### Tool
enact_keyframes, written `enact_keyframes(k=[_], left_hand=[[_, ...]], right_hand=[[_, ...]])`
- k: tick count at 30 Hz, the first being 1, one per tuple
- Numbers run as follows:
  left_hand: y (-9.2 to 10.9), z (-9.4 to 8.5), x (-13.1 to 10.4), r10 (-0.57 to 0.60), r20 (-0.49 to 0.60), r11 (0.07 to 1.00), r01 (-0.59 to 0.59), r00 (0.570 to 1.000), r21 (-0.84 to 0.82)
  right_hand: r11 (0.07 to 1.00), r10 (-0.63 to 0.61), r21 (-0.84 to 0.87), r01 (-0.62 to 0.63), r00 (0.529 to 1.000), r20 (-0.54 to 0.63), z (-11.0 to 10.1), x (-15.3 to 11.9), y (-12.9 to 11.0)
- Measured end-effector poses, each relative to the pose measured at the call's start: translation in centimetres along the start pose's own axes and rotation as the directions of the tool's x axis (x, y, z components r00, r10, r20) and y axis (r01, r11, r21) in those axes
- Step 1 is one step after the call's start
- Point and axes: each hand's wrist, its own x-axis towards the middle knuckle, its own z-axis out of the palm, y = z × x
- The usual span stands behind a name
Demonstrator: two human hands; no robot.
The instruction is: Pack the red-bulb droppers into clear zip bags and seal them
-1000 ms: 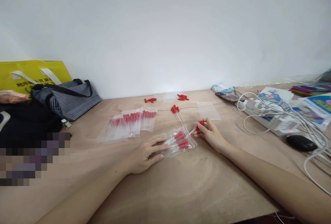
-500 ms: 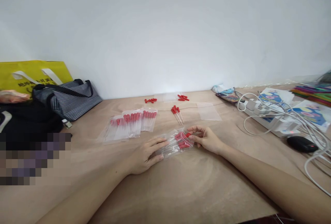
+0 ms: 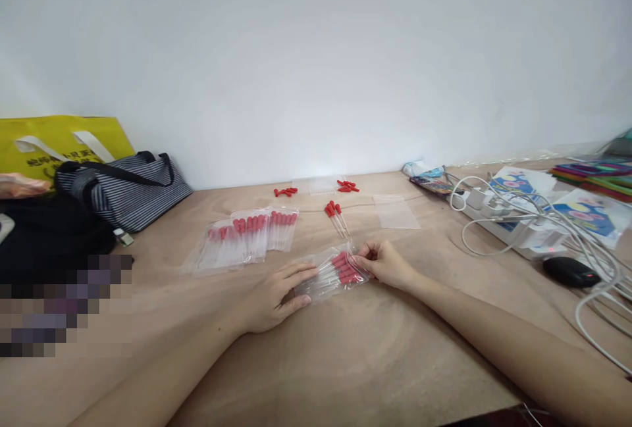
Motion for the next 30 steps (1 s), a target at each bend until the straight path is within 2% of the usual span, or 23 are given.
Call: enact_keyframes(k=[3, 6, 9, 15, 17, 21, 23, 27, 30], left_hand=[[0.0, 0.0, 0.0, -0.008, -0.003, 1.0, 0.008, 1.0, -0.014], [0.0, 0.0, 0.0, -0.012, -0.006, 1.0, 0.012, 1.0, -0.013], [-0.1, 0.1, -0.1, -0.008, -0.002, 1.0, 0.008, 1.0, -0.004], [-0.2, 0.1, -0.1, -0.012, 0.008, 1.0, 0.012, 1.0, 0.007], [-0.3, 0.1, -0.1, -0.011, 0.011, 1.0, 0.01, 1.0, 0.006], [-0.1, 0.0, 0.0, -0.013, 0.009, 1.0, 0.012, 1.0, 0.014], [0.1, -0.1, 0.0, 0.009, -0.009, 1.0, -0.008, 1.0, 0.015], [0.1, -0.2, 0.1, 0.066, -0.11, 0.998, -0.066, 0.992, 0.007], [-0.2, 0.0, 0.1, 0.061, -0.192, 0.998, -0.059, 0.98, 0.016]], right_hand=[[0.999, -0.023, 0.028, 0.022, 1.0, 0.021, 0.1, 0.0, 0.3], [0.991, 0.019, 0.133, -0.034, 0.994, 0.109, 0.0, -0.2, -0.2], [0.977, 0.048, 0.198, -0.077, 0.988, 0.147, -0.2, -0.5, -0.8], [0.99, 0.03, 0.132, -0.057, 0.98, 0.198, -0.4, -0.7, -1.4], [0.992, 0.045, 0.105, -0.064, 0.983, 0.179, -0.5, -0.7, -1.6], [0.989, 0.118, 0.08, -0.123, 0.991, 0.064, -0.6, -0.7, -1.7], [0.995, 0.084, 0.044, -0.086, 0.995, 0.047, -0.4, -0.7, -1.5], [0.999, -0.013, -0.044, 0.014, 1.0, 0.01, -0.1, -0.4, -0.4], [0.997, 0.004, -0.081, -0.006, 1.0, -0.03, -0.2, -0.1, 0.1]])
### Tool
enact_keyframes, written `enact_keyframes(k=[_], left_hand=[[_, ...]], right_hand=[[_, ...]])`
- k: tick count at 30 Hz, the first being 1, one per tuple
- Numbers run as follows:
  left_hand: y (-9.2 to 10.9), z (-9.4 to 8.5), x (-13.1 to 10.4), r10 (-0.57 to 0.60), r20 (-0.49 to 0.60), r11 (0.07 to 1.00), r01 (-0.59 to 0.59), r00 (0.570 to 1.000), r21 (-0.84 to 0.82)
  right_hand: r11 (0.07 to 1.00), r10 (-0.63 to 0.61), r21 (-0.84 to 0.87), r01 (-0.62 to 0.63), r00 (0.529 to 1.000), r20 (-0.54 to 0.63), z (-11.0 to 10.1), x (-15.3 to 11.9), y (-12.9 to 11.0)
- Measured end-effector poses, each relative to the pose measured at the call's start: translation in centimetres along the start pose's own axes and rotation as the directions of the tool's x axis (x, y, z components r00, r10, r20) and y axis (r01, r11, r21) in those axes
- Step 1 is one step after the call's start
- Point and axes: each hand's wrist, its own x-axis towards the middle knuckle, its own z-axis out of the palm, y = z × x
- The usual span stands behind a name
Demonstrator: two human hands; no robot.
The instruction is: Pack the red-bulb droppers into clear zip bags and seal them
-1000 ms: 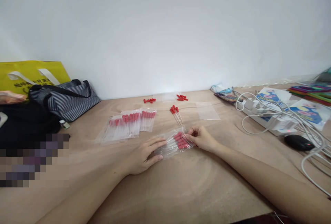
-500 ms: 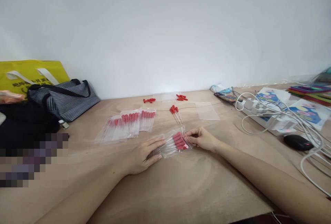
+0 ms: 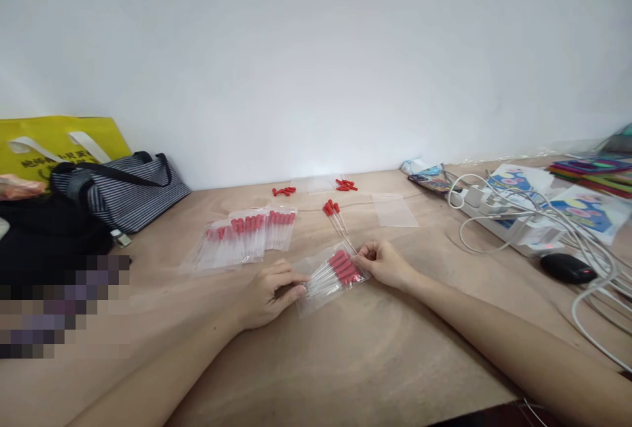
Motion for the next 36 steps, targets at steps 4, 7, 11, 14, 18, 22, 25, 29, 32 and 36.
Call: enact_keyframes(k=[4, 7, 11, 14, 18, 22, 25, 29, 32, 36], left_hand=[[-0.2, 0.2, 0.0, -0.008, -0.026, 1.0, 0.008, 1.0, -0.009], [-0.2, 0.2, 0.0, -0.025, -0.026, 1.0, 0.025, 0.999, -0.015], [0.0, 0.0, 0.1, -0.035, -0.01, 0.999, 0.034, 0.999, -0.03], [0.2, -0.1, 0.1, -0.046, 0.021, 0.997, 0.047, 0.999, -0.066], [0.2, 0.0, 0.4, -0.126, 0.01, 0.986, 0.126, 0.992, -0.109], [0.0, 0.0, 1.6, -0.323, -0.01, 0.912, 0.309, 0.946, -0.269], [-0.3, -0.2, 2.8, -0.403, 0.099, 0.799, 0.403, 0.91, -0.446], [-0.3, 0.1, 3.6, -0.45, 0.256, 0.607, 0.503, 0.855, -0.615], [-0.5, 1.0, 3.6, -0.495, 0.198, 0.546, 0.48, 0.846, -0.686], [-2.1, 1.6, 4.3, -0.676, -0.089, 0.587, 0.463, 0.731, -0.664]], right_hand=[[0.997, 0.079, 0.005, -0.079, 0.997, -0.005, -0.1, 0.2, 0.0], [0.995, 0.091, 0.029, -0.091, 0.996, -0.018, 0.1, 0.2, -0.1], [0.998, 0.058, 0.017, -0.056, 0.994, -0.094, 0.1, 0.0, -0.4], [0.996, 0.031, -0.078, -0.045, 0.985, -0.169, 0.0, -0.1, -0.6], [0.999, 0.023, 0.031, -0.019, 0.991, -0.133, 0.1, 0.0, -0.2], [0.979, -0.09, 0.181, 0.097, 0.995, -0.044, 0.9, 0.2, -0.3], [0.949, -0.216, 0.225, 0.219, 0.976, -0.038, 1.8, 0.6, -1.0], [0.915, -0.306, 0.255, 0.311, 0.95, -0.06, 3.1, 1.3, -1.6], [0.929, -0.329, 0.147, 0.34, 0.94, -0.094, 2.7, 2.0, -1.4], [0.907, -0.388, -0.275, 0.32, 0.888, -0.248, -1.0, 3.3, -0.4]])
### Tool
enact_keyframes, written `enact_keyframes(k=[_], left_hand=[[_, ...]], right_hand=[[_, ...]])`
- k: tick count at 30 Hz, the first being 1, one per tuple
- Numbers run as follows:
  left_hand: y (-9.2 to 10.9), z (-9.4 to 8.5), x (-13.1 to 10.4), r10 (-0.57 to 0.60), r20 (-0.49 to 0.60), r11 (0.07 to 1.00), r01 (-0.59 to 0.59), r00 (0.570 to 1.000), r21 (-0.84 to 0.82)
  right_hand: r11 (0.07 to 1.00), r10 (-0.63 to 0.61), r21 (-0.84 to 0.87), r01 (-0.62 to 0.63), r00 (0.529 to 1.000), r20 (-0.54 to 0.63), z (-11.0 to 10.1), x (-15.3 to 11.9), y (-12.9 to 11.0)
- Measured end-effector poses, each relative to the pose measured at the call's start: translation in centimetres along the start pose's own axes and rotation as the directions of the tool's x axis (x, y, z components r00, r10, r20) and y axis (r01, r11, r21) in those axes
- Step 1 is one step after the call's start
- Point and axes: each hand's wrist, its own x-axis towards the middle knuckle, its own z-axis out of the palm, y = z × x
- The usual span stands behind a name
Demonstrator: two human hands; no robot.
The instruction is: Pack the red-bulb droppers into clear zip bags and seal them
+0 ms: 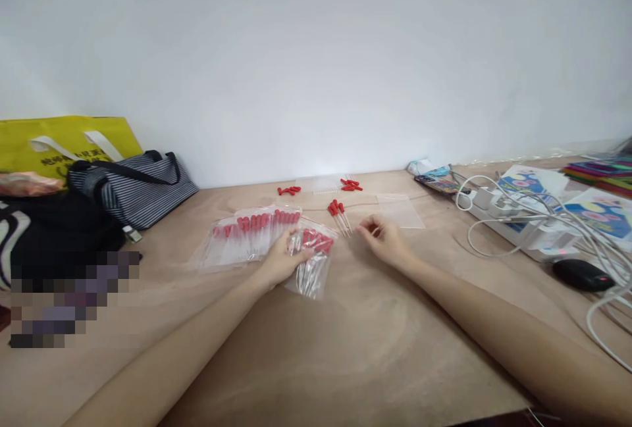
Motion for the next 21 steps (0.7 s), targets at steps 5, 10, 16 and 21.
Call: enact_keyframes(k=[5, 10, 16, 21], left_hand=[[0.3, -0.6, 4.9, -0.067, -0.297, 0.986, 0.109, 0.952, 0.126], [1.3, -0.2, 7.8, -0.013, -0.376, 0.935, 0.145, 0.926, 0.325], [1.4, 1.3, 7.2, 0.122, -0.338, 0.795, 0.113, 0.933, 0.597], [1.3, 1.5, 6.4, 0.319, -0.372, 0.699, 0.048, 0.872, 0.713]], right_hand=[[0.839, 0.083, -0.53, -0.122, 0.992, -0.095, -4.7, 1.7, 4.7], [0.714, 0.232, -0.673, -0.193, 0.972, -0.033, -6.0, 2.0, 7.3], [0.684, 0.334, -0.679, -0.265, 0.942, -0.032, -5.6, 2.7, 7.2], [0.665, 0.379, -0.677, -0.314, 0.924, -0.056, -5.8, 2.6, 6.1]])
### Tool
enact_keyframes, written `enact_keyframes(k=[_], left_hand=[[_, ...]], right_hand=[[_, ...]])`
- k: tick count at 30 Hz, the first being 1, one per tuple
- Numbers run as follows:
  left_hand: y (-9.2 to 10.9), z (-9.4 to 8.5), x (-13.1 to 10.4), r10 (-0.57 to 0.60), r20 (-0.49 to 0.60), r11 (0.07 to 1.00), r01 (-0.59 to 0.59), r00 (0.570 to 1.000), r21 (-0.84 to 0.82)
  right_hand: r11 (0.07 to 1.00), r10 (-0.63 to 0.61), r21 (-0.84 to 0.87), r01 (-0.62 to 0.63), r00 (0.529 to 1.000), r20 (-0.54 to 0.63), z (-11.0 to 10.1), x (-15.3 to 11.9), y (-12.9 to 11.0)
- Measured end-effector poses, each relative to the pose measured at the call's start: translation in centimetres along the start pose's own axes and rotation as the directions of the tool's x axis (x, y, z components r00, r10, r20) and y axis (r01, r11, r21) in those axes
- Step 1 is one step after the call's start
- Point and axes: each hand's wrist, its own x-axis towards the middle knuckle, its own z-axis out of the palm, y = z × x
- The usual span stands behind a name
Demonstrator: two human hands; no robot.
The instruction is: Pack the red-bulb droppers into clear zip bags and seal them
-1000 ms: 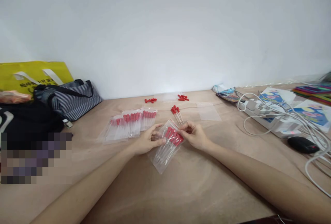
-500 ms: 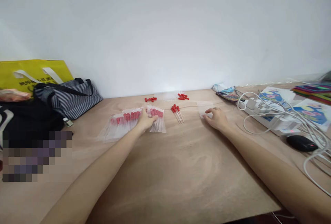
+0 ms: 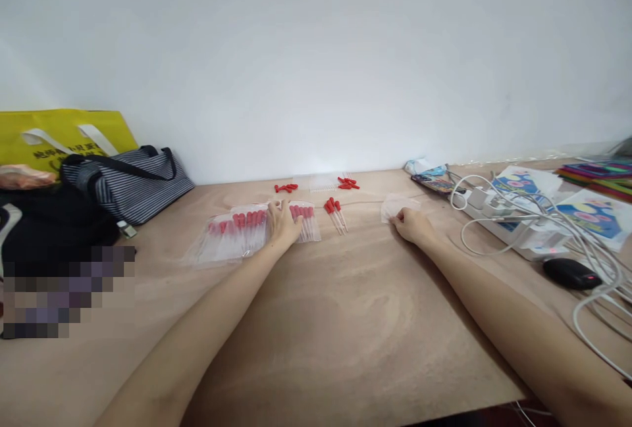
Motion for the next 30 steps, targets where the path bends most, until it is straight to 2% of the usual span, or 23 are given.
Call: enact_keyframes(k=[3, 5, 6, 8, 9, 11, 13, 14, 15, 16, 18, 20, 22, 24, 26, 27, 30], left_hand=[[-0.1, -0.9, -1.7, 0.169, -0.052, 0.985, -0.171, 0.984, -0.037], [-0.1, -1.6, -3.6, 0.287, 0.025, 0.936, -0.274, 0.958, -0.221], [-0.1, -2.0, -4.7, 0.311, 0.084, 0.903, -0.266, 0.947, -0.337], [-0.1, -2.7, -6.8, 0.344, 0.239, 0.817, -0.163, 0.908, -0.553], [-0.1, -3.0, -7.8, 0.348, 0.309, 0.771, -0.082, 0.885, -0.632], [0.1, -3.7, -9.1, 0.353, 0.419, 0.702, 0.06, 0.836, -0.71], [0.2, -4.5, -9.6, 0.352, 0.478, 0.69, 0.122, 0.805, -0.713], [0.1, -4.9, -9.6, 0.349, 0.487, 0.702, 0.12, 0.801, -0.702], [0.0, -5.3, -9.5, 0.346, 0.482, 0.721, 0.1, 0.805, -0.685], [-0.3, -5.6, -9.3, 0.344, 0.469, 0.743, 0.069, 0.814, -0.665], [-1.1, -6.2, -8.6, 0.356, 0.446, 0.792, -0.013, 0.821, -0.61], [-2.2, -6.6, -8.0, 0.393, 0.444, 0.835, -0.11, 0.805, -0.539], [-3.2, -7.0, -7.6, 0.432, 0.437, 0.859, -0.212, 0.789, -0.466], [-3.7, -7.3, -7.7, 0.465, 0.394, 0.861, -0.302, 0.793, -0.409], [-3.5, -7.6, -8.3, 0.513, 0.378, 0.844, -0.374, 0.771, -0.383], [-3.3, -7.7, -8.7, 0.541, 0.398, 0.832, -0.403, 0.741, -0.381], [-2.4, -8.0, -10.0, 0.582, 0.532, 0.813, -0.457, 0.614, -0.361]], right_hand=[[0.997, -0.013, 0.078, 0.012, 1.0, 0.004, -1.3, -1.3, -1.3], [0.975, -0.06, 0.215, 0.055, 0.998, 0.018, -2.2, -3.0, -3.1], [0.95, -0.095, 0.3, 0.082, 0.995, 0.03, -2.6, -4.1, -4.2], [0.846, -0.201, 0.524, 0.096, 0.968, 0.149, -2.9, -6.8, -6.6], [0.772, -0.255, 0.633, 0.05, 0.937, 0.237, -2.8, -8.3, -7.8], [0.622, -0.398, 0.774, -0.12, 0.802, 0.445, -2.3, -11.1, -9.9], [0.429, -0.538, 0.852, -0.299, 0.674, 0.507, -1.7, -13.0, -11.3], [0.364, -0.571, 0.86, -0.357, 0.644, 0.509, -1.4, -13.6, -11.7], [0.321, -0.585, 0.864, -0.387, 0.637, 0.502, -1.1, -13.8, -11.9], [0.301, -0.579, 0.871, -0.387, 0.651, 0.49, -0.9, -13.7, -11.8], [0.325, -0.52, 0.897, -0.301, 0.735, 0.435, -0.4, -12.7, -11.3], [0.393, -0.434, 0.91, -0.132, 0.846, 0.31, 0.1, -10.9, -10.4], [0.483, -0.353, 0.872, 0.085, 0.93, 0.105, 0.8, -9.0, -9.4], [0.616, -0.304, 0.76, 0.205, 0.953, -0.011, 1.4, -7.1, -8.8], [0.717, -0.266, 0.651, 0.25, 0.961, -0.076, 1.9, -5.5, -8.7], [0.759, -0.245, 0.6, 0.254, 0.965, -0.098, 2.1, -4.8, -8.8], [0.845, -0.17, 0.491, 0.214, 0.977, -0.132, 2.4, -3.2, -9.9]])
